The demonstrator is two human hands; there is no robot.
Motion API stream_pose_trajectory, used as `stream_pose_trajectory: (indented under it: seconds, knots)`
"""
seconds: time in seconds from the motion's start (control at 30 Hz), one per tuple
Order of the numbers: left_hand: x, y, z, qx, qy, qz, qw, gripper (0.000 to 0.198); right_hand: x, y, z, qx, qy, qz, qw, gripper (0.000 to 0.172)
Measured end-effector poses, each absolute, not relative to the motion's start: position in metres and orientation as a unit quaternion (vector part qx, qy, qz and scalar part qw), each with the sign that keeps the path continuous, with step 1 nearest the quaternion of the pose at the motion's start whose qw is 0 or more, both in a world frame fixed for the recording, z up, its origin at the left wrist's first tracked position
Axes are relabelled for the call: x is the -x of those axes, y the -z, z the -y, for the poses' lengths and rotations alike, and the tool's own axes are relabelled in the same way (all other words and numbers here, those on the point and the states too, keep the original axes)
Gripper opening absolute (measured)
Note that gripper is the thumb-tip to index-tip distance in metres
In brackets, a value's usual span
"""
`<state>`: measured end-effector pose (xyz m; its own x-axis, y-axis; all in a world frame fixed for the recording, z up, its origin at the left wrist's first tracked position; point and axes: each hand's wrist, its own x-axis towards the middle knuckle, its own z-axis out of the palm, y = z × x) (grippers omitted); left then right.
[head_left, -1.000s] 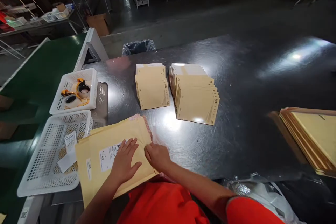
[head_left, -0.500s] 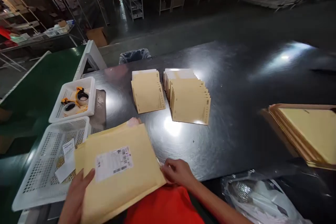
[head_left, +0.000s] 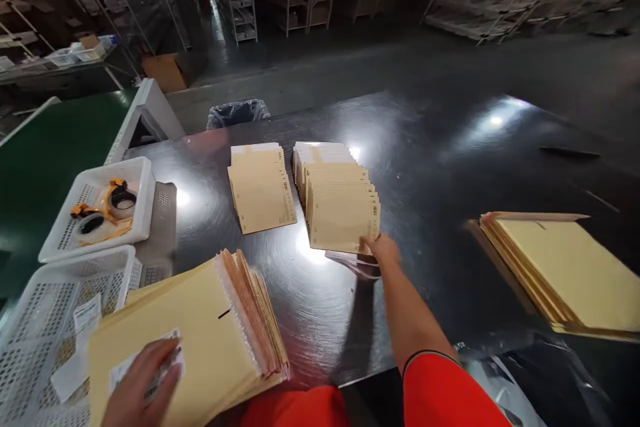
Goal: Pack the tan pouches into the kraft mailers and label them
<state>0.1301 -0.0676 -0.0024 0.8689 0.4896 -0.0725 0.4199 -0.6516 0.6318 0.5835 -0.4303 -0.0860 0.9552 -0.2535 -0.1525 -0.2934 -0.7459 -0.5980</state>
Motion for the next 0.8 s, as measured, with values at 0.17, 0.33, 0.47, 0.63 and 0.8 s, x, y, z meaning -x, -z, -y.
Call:
stream_pose_trajectory:
  seconds: [0.17, 0.33, 0.47, 0.63, 0.8]
  knots:
    - [-0.206, -0.013, 0.111, -0.973, 0.213, -0.042, 0.08, 0.074, -0.56, 0.09, 0.436, 0.914, -0.079, -0.11, 0.381, 0.027]
    - [-0.224, -0.014, 0.11, -0.978, 0.199, -0.005, 0.066, 0.027, -0.482, 0.074, 0.431, 0.73, -0.183, -0.04, 0.657, 0.048]
    - [-0.214, -0.01, 0.107, -0.983, 0.158, 0.015, 0.096, 0.012, -0.421, 0.044, 0.397, 0.657, -0.242, 0.033, 0.713, 0.053]
    - [-0.207, -0.007, 0.115, -0.984, 0.092, 0.003, 0.151, 0.011, -0.402, 0.016, 0.38, 0.649, -0.359, 0.145, 0.655, 0.051]
    - [-0.213, -0.004, 0.141, -0.981, 0.07, 0.052, 0.174, 0.004, -0.387, 0.021, 0.368, 0.622, -0.472, 0.172, 0.601, 0.051]
